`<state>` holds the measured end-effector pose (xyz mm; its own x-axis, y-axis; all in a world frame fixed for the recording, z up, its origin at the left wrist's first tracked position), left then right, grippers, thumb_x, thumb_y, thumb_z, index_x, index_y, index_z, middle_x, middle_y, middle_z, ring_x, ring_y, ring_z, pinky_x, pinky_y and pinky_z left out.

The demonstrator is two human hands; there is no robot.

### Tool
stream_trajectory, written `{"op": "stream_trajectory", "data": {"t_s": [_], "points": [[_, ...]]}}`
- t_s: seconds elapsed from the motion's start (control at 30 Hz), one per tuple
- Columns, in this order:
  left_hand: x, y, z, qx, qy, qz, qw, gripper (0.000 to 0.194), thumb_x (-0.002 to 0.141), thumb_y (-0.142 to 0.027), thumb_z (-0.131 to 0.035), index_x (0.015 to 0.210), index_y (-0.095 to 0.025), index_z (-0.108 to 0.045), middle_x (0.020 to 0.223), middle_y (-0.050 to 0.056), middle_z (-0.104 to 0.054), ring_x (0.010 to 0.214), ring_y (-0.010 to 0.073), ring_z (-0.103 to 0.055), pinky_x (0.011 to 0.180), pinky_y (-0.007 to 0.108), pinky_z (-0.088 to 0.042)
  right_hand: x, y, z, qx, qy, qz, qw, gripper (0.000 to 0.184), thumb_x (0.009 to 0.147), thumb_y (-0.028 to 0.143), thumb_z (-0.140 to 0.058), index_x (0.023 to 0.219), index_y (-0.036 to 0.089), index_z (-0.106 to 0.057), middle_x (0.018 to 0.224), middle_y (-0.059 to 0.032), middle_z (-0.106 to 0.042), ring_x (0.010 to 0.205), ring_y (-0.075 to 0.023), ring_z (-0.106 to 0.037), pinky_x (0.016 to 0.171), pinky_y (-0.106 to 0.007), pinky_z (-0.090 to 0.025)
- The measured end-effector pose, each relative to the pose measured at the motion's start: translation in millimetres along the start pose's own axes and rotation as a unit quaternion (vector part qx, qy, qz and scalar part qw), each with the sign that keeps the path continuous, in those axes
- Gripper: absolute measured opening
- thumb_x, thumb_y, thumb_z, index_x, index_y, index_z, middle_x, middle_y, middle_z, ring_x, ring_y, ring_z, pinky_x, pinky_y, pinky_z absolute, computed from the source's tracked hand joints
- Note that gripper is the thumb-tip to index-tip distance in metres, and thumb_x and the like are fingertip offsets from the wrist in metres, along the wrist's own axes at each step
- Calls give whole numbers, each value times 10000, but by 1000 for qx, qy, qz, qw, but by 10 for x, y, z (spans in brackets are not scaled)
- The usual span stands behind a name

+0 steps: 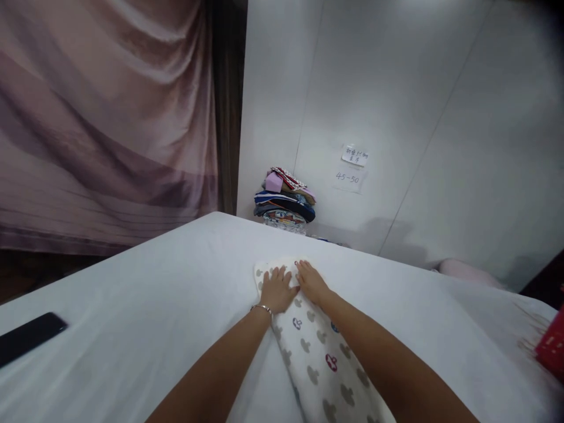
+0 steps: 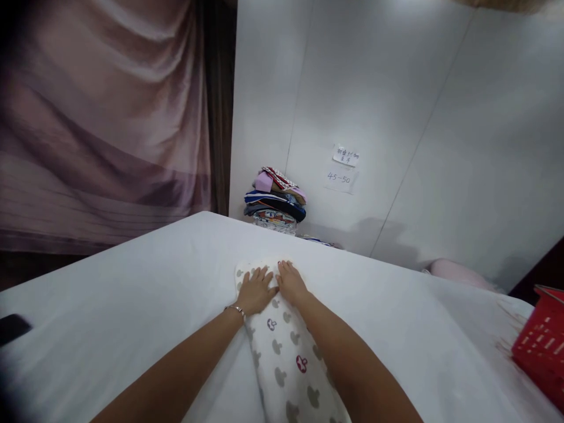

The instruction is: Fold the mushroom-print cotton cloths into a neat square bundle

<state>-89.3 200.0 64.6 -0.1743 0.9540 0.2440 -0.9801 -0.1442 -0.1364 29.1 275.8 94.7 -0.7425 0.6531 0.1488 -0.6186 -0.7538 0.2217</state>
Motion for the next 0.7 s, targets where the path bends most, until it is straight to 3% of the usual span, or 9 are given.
{"op": "stream_trajectory", "data": {"t_s": [0.1, 0.23, 0.4, 0.57, 0.7], "points": [[-12, 17, -43, 4, -23, -8, 1000, 580, 872, -542, -311, 1335, -213, -425, 1441, 87, -354, 1332, 298, -270, 1061, 531, -179, 338, -92, -107, -24, 25, -11, 999, 532, 929, 377, -258, 1391, 124, -337, 1484, -104, -254, 1375, -220, -177, 1098, -393, -163], [-28, 31, -100, 0, -49, -21, 999, 573, 878, -540, -300, 1324, -207, -436, 1433, 84, -371, 1329, 291, -275, 1064, 529, -179, 509, -233, -221, -42, 50, -51, 997, 566, 927, 447, -239, 1408, 155, -296, 1504, -88, -196, 1384, -215, -134, 1096, -405, -104], [-32, 15, -109, 1, -51, -20, 999, 559, 878, -528, -313, 1309, -201, -451, 1423, 92, -384, 1325, 296, -280, 1058, 536, -183, 502, -308, -206, -40, 85, -43, 995, 594, 917, 504, -227, 1421, 192, -263, 1517, -56, -157, 1389, -187, -100, 1095, -390, -87], [-24, -4, -51, 0, -30, -14, 999, 570, 879, -522, -307, 1332, -198, -431, 1432, 97, -368, 1324, 304, -280, 1057, 532, -183, 482, -205, -76, -38, 101, -62, 992, 573, 917, 502, -235, 1404, 206, -294, 1514, -65, -170, 1385, -214, -122, 1084, -439, -101], [-15, -10, -15, -10, -9, -6, 1000, 589, 869, -545, -305, 1341, -211, -418, 1445, 94, -345, 1331, 311, -264, 1060, 533, -167, 174, -156, 23, -53, 70, -32, 996, 629, 911, 533, -213, 1421, 169, -265, 1517, -85, -148, 1394, -223, -60, 1095, -436, -32]]}}
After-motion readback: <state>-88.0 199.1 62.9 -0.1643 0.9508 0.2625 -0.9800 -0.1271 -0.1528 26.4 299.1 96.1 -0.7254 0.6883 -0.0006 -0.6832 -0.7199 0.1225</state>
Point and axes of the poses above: each hand's wrist, its own x-axis towards the middle knuckle, its own z-axis out of the back of the hand, y = z × x, the point moved 1 cm from there along x, towards the middle knuckle
